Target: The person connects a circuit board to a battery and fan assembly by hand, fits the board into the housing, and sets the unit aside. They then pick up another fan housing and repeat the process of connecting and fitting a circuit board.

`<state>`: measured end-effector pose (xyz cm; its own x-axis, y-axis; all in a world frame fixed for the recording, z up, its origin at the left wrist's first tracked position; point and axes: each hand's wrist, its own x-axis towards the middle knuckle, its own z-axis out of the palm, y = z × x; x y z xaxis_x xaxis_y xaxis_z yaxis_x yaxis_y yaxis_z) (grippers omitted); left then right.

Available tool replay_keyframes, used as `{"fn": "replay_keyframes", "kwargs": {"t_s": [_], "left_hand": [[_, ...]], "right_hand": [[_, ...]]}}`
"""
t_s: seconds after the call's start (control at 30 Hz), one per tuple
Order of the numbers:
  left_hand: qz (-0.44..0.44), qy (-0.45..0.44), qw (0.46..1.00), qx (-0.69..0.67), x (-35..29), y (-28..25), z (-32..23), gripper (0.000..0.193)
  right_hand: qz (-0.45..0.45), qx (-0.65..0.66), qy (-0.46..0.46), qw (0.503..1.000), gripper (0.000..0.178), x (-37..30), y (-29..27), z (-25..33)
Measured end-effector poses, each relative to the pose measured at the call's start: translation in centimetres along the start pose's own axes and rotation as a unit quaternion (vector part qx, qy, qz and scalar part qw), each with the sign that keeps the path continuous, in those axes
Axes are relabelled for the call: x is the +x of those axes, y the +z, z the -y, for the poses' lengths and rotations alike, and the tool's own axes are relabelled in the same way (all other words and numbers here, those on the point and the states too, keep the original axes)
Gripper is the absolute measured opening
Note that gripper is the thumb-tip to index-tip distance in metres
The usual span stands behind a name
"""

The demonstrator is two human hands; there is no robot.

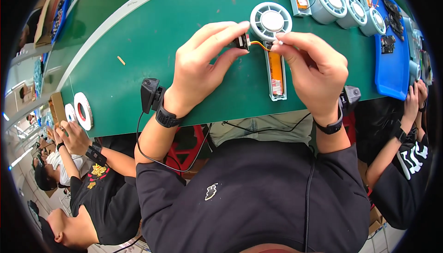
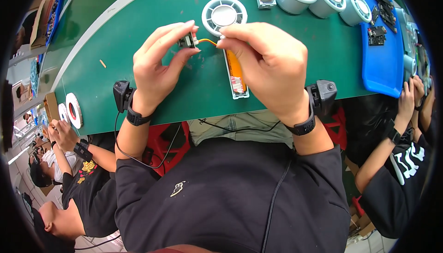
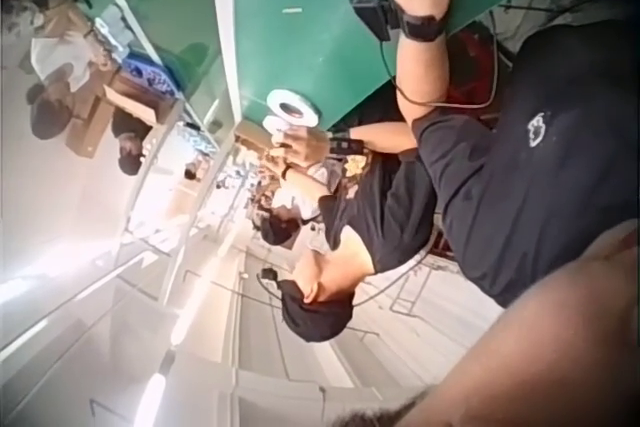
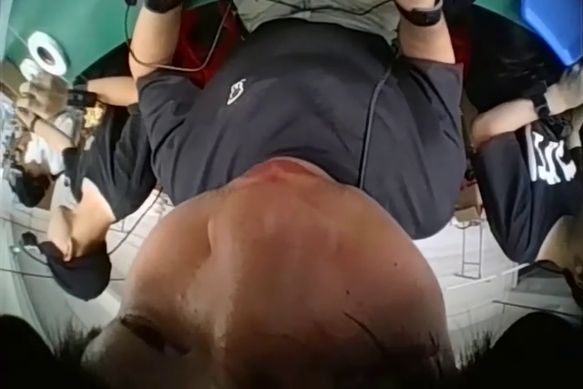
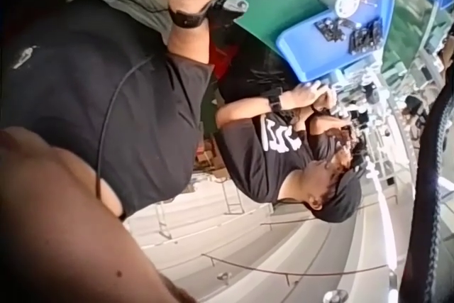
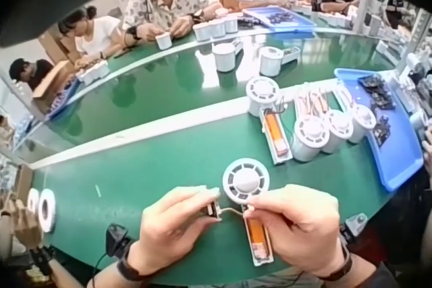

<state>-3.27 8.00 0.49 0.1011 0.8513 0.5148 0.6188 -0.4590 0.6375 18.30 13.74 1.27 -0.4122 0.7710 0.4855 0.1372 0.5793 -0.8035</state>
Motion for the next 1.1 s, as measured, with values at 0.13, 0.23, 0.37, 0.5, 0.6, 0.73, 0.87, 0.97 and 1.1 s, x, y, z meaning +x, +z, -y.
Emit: {"fn": "replay_keyframes", "kwargs": {"t_s": [0.13,0.23,0.37,0.5,0.6,0.73,0.87,0.97,1.1], "left_hand": [[-0.004,0.016,1.0,-0.025,-0.2,0.4,0.0,0.047],[-0.016,0.019,0.998,-0.056,-0.5,0.7,-0.5,0.048],[-0.013,0.045,0.998,-0.044,-0.7,0.6,-0.5,0.048],[-0.024,0.032,0.998,-0.051,-0.7,1.0,-0.4,0.048],[-0.029,0.04,0.998,-0.043,-0.8,1.4,-0.3,0.048],[-0.037,0.051,0.997,-0.033,-0.7,1.5,-0.1,0.049],[-0.066,0.069,0.995,-0.021,-0.9,1.3,0.0,0.051],[-0.091,0.081,0.99,-0.071,-1.4,2.3,0.2,0.045],[-0.124,0.129,0.982,-0.057,-0.7,3.1,0.2,0.031]], "right_hand": [[0.038,-0.104,-0.097,0.989,0.024,1.0,0.4,0.3],[0.046,-0.103,-0.111,0.987,0.023,0.7,1.0,0.4],[0.053,-0.109,-0.126,0.985,0.022,0.7,1.0,0.3],[0.072,-0.115,-0.129,0.982,0.021,0.9,0.3,0.1],[0.086,-0.121,-0.132,0.98,0.021,1.0,-0.1,-0.1],[0.107,-0.139,-0.141,0.974,0.022,1.2,-0.5,-0.2],[0.136,-0.165,-0.159,0.964,0.025,1.8,-0.3,0.6],[0.149,-0.208,-0.158,0.954,0.026,1.0,-0.9,0.7],[0.164,-0.195,-0.17,0.952,0.024,0.5,-1.9,-0.2]]}}
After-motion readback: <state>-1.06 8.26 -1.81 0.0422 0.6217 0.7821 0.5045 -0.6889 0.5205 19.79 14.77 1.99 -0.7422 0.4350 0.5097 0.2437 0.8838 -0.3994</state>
